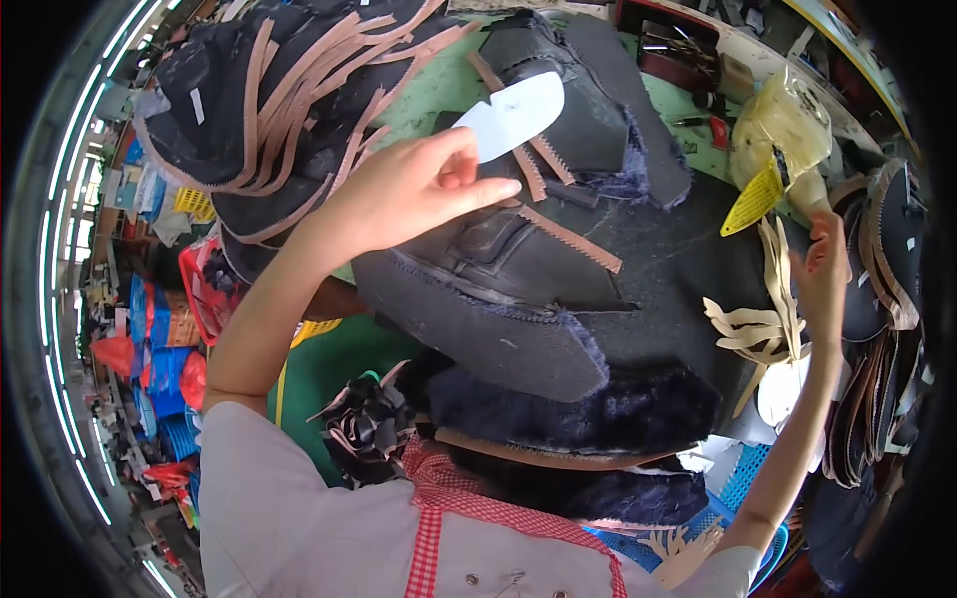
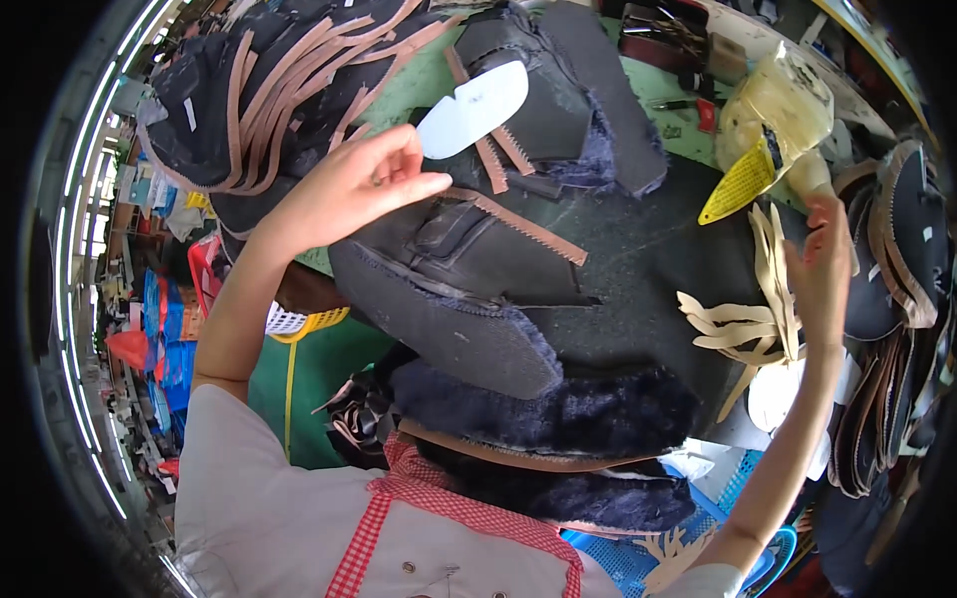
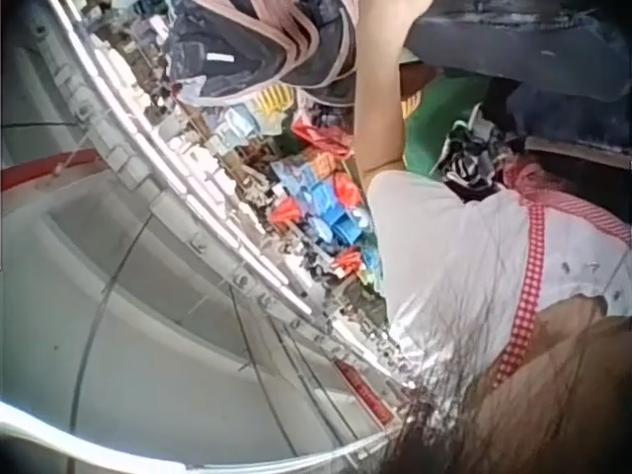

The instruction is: Assembling components of shoe uppers by inserting liners and reinforcement strips.

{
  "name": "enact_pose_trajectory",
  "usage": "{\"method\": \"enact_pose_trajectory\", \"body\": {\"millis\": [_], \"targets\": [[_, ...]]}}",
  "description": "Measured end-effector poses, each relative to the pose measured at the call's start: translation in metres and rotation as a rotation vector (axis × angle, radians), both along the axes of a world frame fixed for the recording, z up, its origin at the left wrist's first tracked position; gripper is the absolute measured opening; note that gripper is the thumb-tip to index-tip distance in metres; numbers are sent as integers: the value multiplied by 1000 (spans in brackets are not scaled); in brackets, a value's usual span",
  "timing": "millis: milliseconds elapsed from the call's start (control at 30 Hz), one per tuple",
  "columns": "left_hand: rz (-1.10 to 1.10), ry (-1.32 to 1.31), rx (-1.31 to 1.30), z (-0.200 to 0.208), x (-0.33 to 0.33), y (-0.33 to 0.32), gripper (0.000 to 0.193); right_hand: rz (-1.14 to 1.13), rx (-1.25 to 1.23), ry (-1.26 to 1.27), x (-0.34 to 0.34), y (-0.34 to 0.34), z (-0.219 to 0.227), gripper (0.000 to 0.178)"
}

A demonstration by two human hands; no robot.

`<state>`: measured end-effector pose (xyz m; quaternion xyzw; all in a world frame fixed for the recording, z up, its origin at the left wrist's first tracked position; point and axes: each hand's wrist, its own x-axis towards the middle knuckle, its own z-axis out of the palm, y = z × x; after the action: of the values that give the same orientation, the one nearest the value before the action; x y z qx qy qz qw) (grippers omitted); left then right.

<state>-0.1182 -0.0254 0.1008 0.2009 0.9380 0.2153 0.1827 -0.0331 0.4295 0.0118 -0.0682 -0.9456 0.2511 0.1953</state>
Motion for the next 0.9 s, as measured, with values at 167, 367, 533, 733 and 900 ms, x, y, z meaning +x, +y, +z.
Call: {"method": "enact_pose_trajectory", "body": {"millis": [167,367,533,733,900], "targets": [[-96,379,-119,-55,31,-1,59,47,229,177,-9,-38,-8,59],[41,243,161,-94,29,-22,22,199,369,176,-7,-54,-10,63],[277,-217,573,-109,20,-42,20,84,68,480,-31,-20,-7,23],[330,-310,686,-110,14,-43,25,8,-1042,440,-38,12,18,24],[339,-366,660,-108,16,-50,31,461,-714,-57,-20,-171,41,24]]}}
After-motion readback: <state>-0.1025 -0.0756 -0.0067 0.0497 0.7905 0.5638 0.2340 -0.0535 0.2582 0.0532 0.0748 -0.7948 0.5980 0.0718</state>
